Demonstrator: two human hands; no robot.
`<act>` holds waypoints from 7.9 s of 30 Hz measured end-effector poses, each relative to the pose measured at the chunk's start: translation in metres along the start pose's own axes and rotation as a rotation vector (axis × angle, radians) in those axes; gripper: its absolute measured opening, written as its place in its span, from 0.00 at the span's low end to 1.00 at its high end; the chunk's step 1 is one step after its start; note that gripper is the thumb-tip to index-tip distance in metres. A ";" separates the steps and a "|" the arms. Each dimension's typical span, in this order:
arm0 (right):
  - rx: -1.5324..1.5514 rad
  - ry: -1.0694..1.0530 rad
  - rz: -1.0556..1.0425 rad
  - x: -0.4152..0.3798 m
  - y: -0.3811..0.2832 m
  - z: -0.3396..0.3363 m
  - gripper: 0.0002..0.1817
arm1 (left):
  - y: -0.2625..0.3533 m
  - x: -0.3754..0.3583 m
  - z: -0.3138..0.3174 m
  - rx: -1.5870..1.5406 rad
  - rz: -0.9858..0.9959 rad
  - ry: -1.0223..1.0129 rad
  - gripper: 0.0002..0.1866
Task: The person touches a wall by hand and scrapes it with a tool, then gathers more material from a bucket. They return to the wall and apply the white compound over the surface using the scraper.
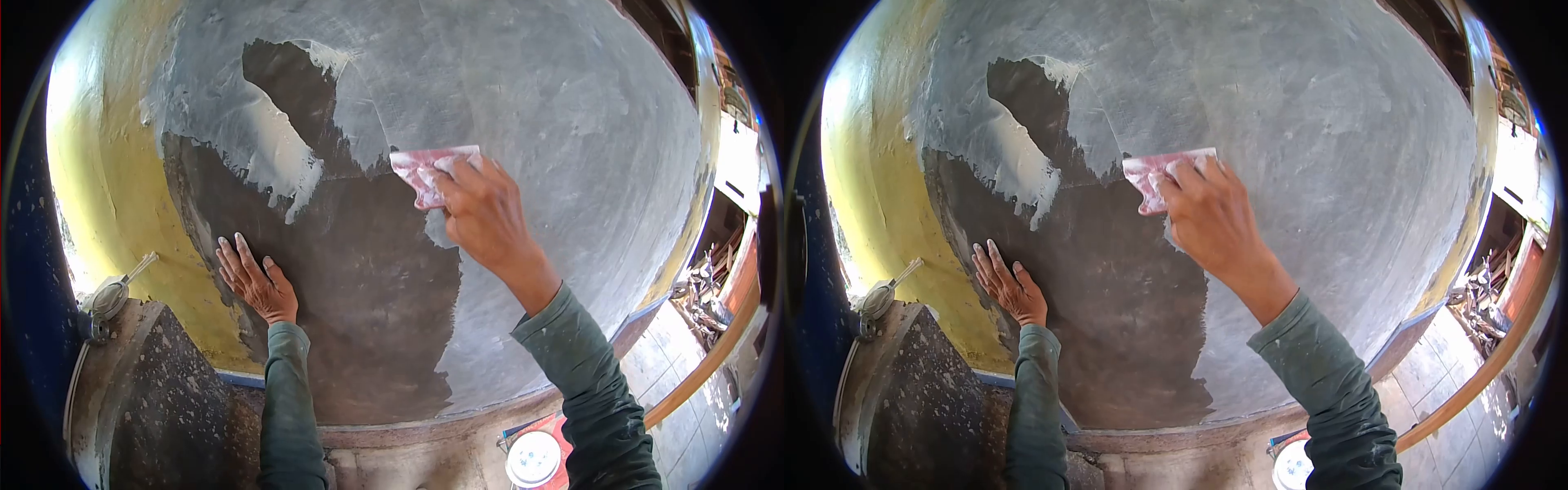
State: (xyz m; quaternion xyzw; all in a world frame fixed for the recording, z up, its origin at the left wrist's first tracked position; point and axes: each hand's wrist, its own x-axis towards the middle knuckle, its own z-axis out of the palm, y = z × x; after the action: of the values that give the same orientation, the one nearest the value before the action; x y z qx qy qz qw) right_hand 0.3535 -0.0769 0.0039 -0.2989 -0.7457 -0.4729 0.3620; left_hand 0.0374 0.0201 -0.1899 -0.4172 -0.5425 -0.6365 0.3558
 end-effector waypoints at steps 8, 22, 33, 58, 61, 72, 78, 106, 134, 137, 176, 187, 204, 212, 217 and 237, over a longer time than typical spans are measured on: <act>-0.003 -0.110 0.046 -0.057 -0.027 0.007 0.21 | 0.000 0.001 -0.007 -0.031 -0.013 -0.064 0.32; 0.277 0.010 0.016 0.033 -0.026 -0.044 0.17 | 0.020 0.005 -0.058 -0.120 -0.103 -0.318 0.45; -0.186 0.081 -0.678 0.296 -0.155 0.035 0.08 | 0.013 0.019 -0.088 -0.102 -0.102 -0.553 0.62; -0.135 0.291 -0.549 0.316 -0.149 0.051 0.09 | 0.008 0.017 -0.089 -0.039 -0.076 -0.604 0.64; -0.115 0.267 -0.381 0.323 -0.166 0.071 0.10 | 0.008 0.018 -0.089 -0.037 -0.077 -0.607 0.64; 0.136 -0.070 -0.636 0.226 -0.215 0.089 0.10 | 0.003 0.017 -0.087 -0.055 -0.062 -0.591 0.64; 0.024 0.213 -0.513 0.265 -0.107 0.039 0.05 | 0.006 0.016 -0.089 -0.075 -0.039 -0.527 0.63; 0.362 -0.086 -0.268 0.314 -0.081 -0.019 0.13 | 0.014 0.008 -0.091 -0.098 -0.072 -0.509 0.61; 0.029 0.022 -0.693 0.267 -0.177 0.093 0.07 | 0.006 0.010 -0.094 -0.033 -0.041 -0.561 0.61; 0.096 0.167 -0.601 0.288 -0.157 0.066 0.05 | 0.007 0.009 -0.094 -0.051 -0.050 -0.573 0.61; 0.073 0.156 -0.066 0.413 -0.104 0.014 0.15 | 0.005 0.007 -0.092 -0.018 -0.040 -0.570 0.59; -0.162 -0.050 -0.357 0.385 -0.154 0.056 0.12 | 0.003 0.004 -0.088 -0.063 -0.040 -0.521 0.60; 0.125 0.082 -0.071 0.415 -0.097 -0.012 0.13 | 0.007 0.009 -0.095 0.001 -0.051 -0.600 0.59; -0.160 0.265 -0.120 0.447 -0.096 0.045 0.10 | 0.001 0.007 -0.091 -0.021 -0.025 -0.581 0.59; -0.037 0.006 -0.386 0.402 -0.150 0.057 0.10 | 0.002 0.008 -0.092 -0.027 -0.037 -0.582 0.58; -0.054 -0.004 -0.395 0.366 -0.137 0.029 0.16 | 0.011 0.009 -0.094 -0.085 -0.069 -0.541 0.61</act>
State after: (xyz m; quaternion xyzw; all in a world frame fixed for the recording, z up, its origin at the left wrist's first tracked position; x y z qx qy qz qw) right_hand 0.0336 -0.0637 0.2298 -0.1570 -0.7776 -0.5540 0.2526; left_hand 0.0299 -0.0744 -0.1834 -0.5676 -0.6045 -0.5360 0.1582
